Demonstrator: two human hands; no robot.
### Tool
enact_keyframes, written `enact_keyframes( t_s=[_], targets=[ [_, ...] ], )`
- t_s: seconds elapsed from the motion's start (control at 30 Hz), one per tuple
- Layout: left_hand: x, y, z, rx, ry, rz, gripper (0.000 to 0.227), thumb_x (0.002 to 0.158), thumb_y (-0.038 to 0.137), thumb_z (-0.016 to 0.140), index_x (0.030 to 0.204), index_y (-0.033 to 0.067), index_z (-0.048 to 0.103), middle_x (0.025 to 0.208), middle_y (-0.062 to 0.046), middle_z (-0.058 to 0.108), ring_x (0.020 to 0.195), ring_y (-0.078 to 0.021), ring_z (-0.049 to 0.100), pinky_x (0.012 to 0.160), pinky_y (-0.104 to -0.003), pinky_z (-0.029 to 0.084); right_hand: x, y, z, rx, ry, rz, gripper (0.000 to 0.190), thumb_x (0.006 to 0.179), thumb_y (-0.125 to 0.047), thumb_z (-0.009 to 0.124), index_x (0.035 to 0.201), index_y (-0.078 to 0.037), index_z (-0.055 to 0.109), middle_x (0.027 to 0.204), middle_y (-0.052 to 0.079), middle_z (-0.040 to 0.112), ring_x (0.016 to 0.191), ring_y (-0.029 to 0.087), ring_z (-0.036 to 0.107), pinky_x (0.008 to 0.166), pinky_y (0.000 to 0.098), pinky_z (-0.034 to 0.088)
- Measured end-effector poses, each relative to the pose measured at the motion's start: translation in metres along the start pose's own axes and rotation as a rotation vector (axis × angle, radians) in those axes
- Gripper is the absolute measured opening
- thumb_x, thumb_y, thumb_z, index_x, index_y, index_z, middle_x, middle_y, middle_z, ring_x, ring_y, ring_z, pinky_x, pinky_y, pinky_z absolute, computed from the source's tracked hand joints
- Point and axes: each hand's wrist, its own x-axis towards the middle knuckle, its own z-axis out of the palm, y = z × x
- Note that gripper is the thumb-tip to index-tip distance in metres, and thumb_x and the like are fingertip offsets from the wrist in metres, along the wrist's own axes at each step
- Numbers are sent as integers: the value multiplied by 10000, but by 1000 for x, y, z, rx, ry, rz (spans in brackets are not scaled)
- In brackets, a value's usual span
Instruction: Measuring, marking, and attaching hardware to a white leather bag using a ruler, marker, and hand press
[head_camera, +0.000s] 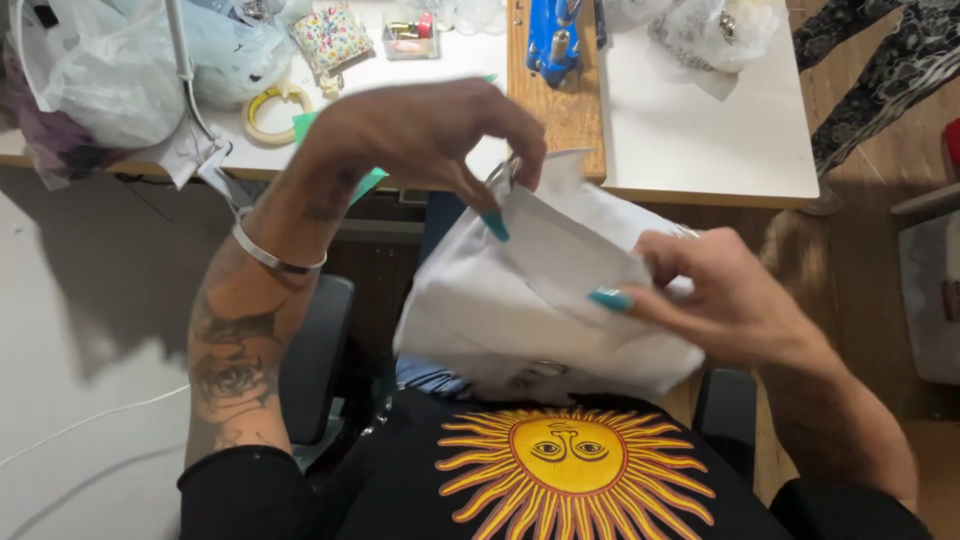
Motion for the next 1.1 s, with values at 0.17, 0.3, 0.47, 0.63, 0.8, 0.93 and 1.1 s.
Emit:
enact_keyframes(
  t_s=[0.17, 0.3, 0.47, 0.63, 0.8, 0.93, 1.1],
  targets=[
    [-1, 47, -18, 434, 144, 178, 162, 625, 40, 757, 715, 98, 635, 995, -107, 484, 974, -277, 489, 745, -386, 382, 3, -29, 50, -346, 240, -47, 296, 763, -283, 655, 704, -125, 412, 404, -16, 407, 353, 137, 335, 386, 304, 283],
    [-6, 81, -7, 1156, 265, 149, 243, 760, 85, 613, 578, 203, 502, 990, 83, 510, 690, -135, 461, 460, -312, 290, 27, -56, 77, -289, 274, -145, 256, 875, -272, 522, 835, -93, 343, 458, -1, 518, 353, 194, 477, 367, 362, 317],
    [-18, 104, 5, 1277, 292, 217, 142, 836, 164, 673, 710, 189, 611, 1134, 112, 534, 716, -108, 539, 499, -243, 430, 16, -53, 59, -315, 524, -446, 251, 786, -218, 672, 865, -20, 539, 745, 102, 671, 681, 201, 673, 530, 300, 520],
    [-13, 96, 23, 838, 343, 257, 60, 829, 40, 652, 774, 24, 672, 1082, -29, 585, 597, -204, 586, 485, -344, 442, 9, -26, 61, -426, 1083, -388, 613, 707, -381, 715, 990, -15, 313, 936, 115, 325, 852, 226, 364, 712, 323, 338],
    [12, 92, 30, 1242, 384, 149, 68, 883, 162, 562, 881, 144, 497, 886, -6, 386, 480, -175, 455, 324, -336, 309, -1, -36, 35, -394, 574, 67, 327, 862, -39, 492, 1170, -7, 387, 725, 152, 575, 574, 319, 544, 506, 386, 371],
    [26, 108, 27, 1096, 396, 153, 146, 900, 141, 576, 787, 83, 504, 875, 3, 417, 593, -156, 479, 300, -311, 374, -6, -37, 0, -365, 552, 39, 227, 902, -41, 494, 1126, -7, 507, 650, 126, 575, 472, 212, 512, 404, 335, 376],
    [41, 118, 88, 295, 793, -141, 752, 808, 255, 744, 1271, 59, 185, 1414, -260, 247, 1347, -394, 353, 1108, -460, 353, -7, -39, -20, -542, 542, 60, 370, 792, 37, 527, 1157, -21, 502, 640, 47, 508, 559, 166, 481, 539, 313, 361]
  ],
)
